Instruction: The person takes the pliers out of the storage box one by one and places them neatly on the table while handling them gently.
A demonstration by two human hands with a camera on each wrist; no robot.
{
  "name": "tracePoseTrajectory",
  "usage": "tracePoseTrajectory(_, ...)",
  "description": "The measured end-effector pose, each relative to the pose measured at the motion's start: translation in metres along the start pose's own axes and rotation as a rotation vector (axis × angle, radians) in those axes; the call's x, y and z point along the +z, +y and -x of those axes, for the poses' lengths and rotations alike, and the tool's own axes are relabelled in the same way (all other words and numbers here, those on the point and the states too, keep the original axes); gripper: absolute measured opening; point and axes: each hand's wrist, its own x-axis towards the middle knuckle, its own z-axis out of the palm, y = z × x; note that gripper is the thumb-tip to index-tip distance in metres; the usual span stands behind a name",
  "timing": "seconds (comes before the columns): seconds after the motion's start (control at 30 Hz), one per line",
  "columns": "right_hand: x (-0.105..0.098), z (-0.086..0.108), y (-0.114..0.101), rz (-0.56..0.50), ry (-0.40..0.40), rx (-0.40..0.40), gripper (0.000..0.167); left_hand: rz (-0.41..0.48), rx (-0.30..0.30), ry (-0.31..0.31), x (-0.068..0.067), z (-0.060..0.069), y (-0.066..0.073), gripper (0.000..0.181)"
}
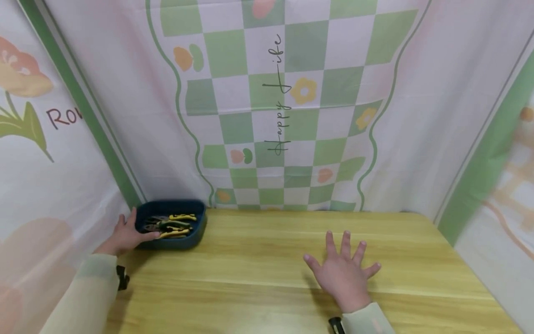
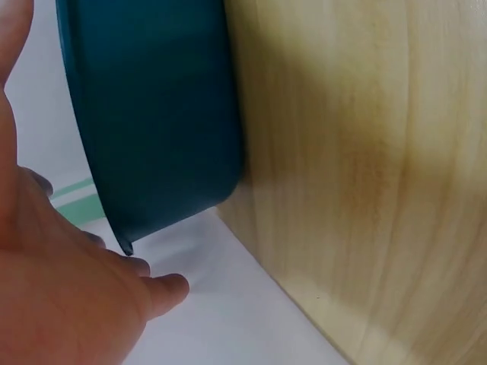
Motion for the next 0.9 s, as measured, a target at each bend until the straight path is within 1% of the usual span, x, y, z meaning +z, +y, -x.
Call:
tracePoseTrajectory(0.37,0.001,-0.001,-0.002,-0.007,-0.009,0.0,0.113,0.017,-0.007,-0.068,0.002,-0.004,-0.005,0.133)
tracePoseTrajectory(0.5,0.003,-0.001,-0.003,0.003,-0.014,0.003,0.112,0.022,-0.029,-0.11,0.001,-0.003,-0.002,0.134)
tracePoseTrajectory(0.6,0.004,-0.001,-0.004,0.004,-0.019,0.0,0.113,0.014,-0.046,-0.147,0.0,-0.002,0.004,0.134)
tracePoseTrajectory(0.7,0.004,-0.001,-0.005,0.0,-0.026,0.001,0.113,0.004,-0.064,-0.187,0.001,-0.001,0.013,0.134)
tracePoseTrajectory(0.8,0.005,-0.001,-0.005,-0.002,-0.031,0.004,0.113,-0.015,-0.081,-0.219,0.005,0.004,0.024,0.134)
tracePoseTrajectory(0.9,0.006,-0.001,-0.004,-0.005,-0.035,0.003,0.114,-0.045,-0.093,-0.241,0.01,0.013,0.037,0.135)
